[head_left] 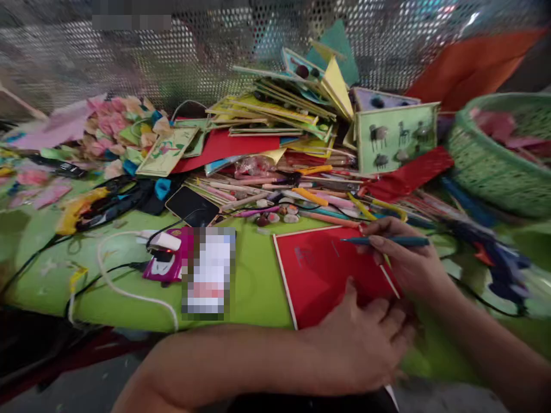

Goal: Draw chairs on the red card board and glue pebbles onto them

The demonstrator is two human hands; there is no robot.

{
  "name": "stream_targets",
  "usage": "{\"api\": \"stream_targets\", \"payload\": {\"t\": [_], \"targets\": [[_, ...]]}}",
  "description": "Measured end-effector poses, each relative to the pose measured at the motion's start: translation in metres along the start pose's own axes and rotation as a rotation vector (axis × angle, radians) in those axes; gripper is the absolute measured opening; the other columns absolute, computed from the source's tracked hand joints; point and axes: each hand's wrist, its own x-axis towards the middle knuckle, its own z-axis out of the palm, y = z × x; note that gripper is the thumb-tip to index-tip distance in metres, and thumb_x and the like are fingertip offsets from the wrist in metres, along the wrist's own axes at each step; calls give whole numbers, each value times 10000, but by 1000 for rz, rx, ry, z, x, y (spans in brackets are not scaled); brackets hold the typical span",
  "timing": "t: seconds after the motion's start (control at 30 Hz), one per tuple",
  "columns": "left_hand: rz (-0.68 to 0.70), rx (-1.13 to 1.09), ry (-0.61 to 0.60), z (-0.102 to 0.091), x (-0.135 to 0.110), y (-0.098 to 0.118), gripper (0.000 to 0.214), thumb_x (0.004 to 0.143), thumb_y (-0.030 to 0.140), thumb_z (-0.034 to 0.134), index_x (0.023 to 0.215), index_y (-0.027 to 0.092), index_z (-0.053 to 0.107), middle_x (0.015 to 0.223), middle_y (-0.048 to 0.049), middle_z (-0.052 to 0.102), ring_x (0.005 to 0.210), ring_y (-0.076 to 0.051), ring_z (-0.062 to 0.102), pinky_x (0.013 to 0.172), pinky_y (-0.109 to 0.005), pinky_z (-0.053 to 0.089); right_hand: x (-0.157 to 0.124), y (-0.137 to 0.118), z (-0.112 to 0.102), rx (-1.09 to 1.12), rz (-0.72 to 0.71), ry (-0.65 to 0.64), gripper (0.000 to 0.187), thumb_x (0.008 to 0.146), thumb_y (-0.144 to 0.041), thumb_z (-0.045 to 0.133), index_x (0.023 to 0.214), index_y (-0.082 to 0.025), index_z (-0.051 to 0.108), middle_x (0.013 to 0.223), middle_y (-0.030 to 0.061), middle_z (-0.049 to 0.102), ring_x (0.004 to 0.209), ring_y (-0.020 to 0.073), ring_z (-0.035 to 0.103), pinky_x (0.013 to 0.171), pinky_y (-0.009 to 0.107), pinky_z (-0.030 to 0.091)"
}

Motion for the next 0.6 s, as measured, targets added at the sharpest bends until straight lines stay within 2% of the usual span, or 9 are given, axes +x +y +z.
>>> {"api": "stream_targets", "payload": {"t": [0.17,0.3,0.43,0.6], "targets": [[13,18,12,-3,1,-1,540,1104,427,342,1512,123,527,1582,-144,514,1344,-308,490,1053,-660,483,-6,4,-9,-60,4,-3,267,760,-418,904,927,-245,788,765,20,746,655,125,629,569,196,467],[14,23,-13,-7,2,-2,550,1098,454,359,1513,137,531,1595,-146,502,1340,-310,492,1048,-629,488,-6,7,-13,-154,2,-44,236,807,-424,863,948,-247,797,824,25,746,730,158,646,644,247,484],[11,14,-2,-6,1,-2,542,1097,435,366,1513,129,528,1588,-140,510,1330,-304,492,1042,-641,494,-8,3,-10,-283,-39,-49,230,827,-410,831,940,-228,748,787,9,703,672,149,586,607,277,442],[13,15,-19,-7,1,-2,549,1093,433,372,1523,127,518,1591,-137,510,1324,-312,497,1036,-636,502,-11,-1,-4,-345,-59,-39,234,823,-393,809,836,-223,649,695,-16,628,617,146,532,578,296,395]]}}
